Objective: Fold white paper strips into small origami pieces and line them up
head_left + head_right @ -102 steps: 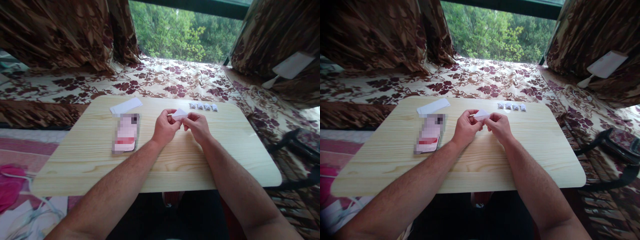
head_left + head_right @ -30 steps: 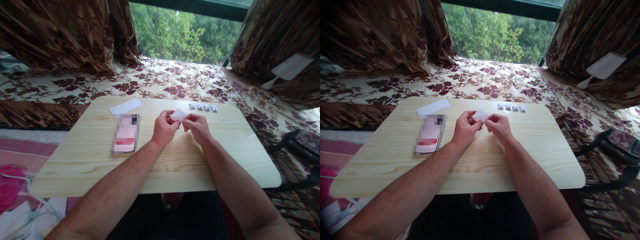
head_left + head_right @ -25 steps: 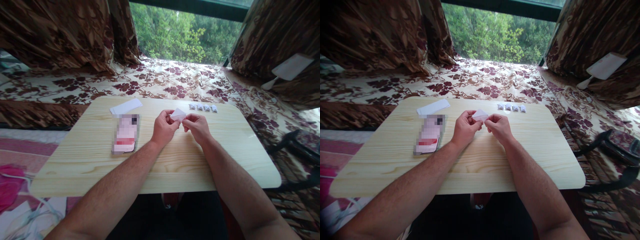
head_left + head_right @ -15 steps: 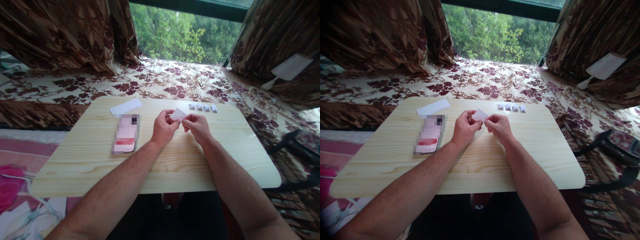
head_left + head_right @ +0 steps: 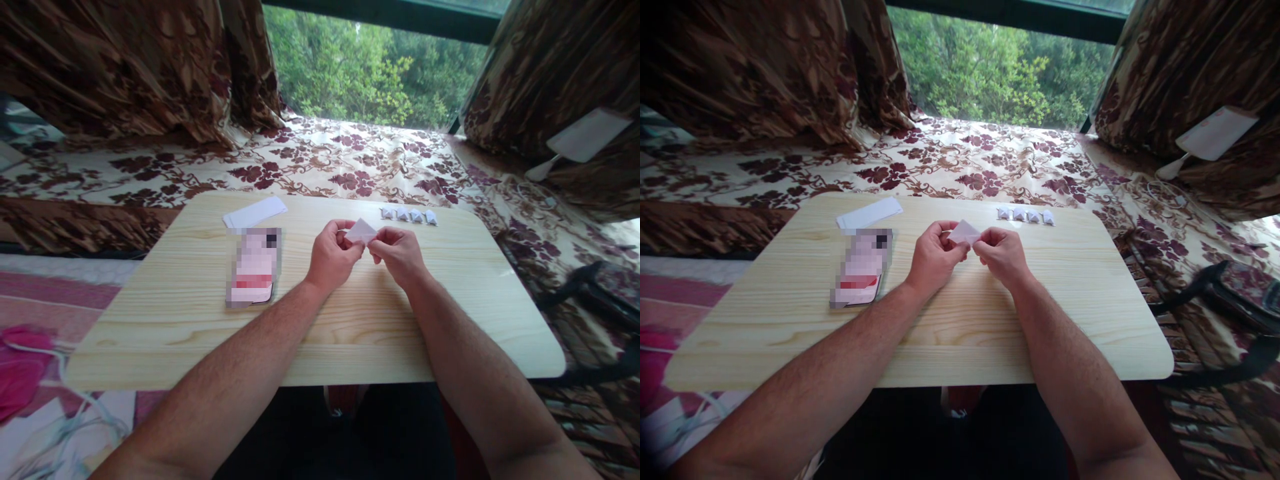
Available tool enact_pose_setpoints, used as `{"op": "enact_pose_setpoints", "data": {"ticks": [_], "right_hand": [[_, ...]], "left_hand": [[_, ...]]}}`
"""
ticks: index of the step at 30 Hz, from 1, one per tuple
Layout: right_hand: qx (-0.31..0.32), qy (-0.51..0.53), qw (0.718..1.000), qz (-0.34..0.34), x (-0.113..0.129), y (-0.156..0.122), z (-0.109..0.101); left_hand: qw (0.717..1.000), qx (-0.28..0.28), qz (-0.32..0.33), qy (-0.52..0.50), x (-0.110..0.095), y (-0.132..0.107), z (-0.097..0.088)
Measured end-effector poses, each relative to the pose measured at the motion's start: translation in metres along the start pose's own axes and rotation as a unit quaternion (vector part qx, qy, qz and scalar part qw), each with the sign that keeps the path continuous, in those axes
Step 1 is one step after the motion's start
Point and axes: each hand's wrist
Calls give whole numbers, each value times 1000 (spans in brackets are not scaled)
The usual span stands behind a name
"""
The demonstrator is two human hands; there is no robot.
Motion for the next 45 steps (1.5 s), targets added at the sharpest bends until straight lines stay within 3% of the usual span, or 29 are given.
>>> {"op": "enact_pose_setpoints", "data": {"ticks": [10,23,29,45], "right_hand": [[15,18,1000,4,0,0,2],[-19,16,1000,-8,3,-2,3],[10,31,999,-6,0,-1,3],[-11,-9,1000,-1,5,-3,3]], "left_hand": [[1000,-1,6,-6,3,1,-1],[1000,5,14,-7,1,-2,1],[1000,3,10,-2,2,-1,1],[1000,29,-4,-3,2,-5,3]]}}
Point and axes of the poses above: each hand's wrist, its own y-axis towards the middle knuckle, its own z-axis out of the palm, x = y × z, and after that the axes turned 13 degrees about z, right-handed
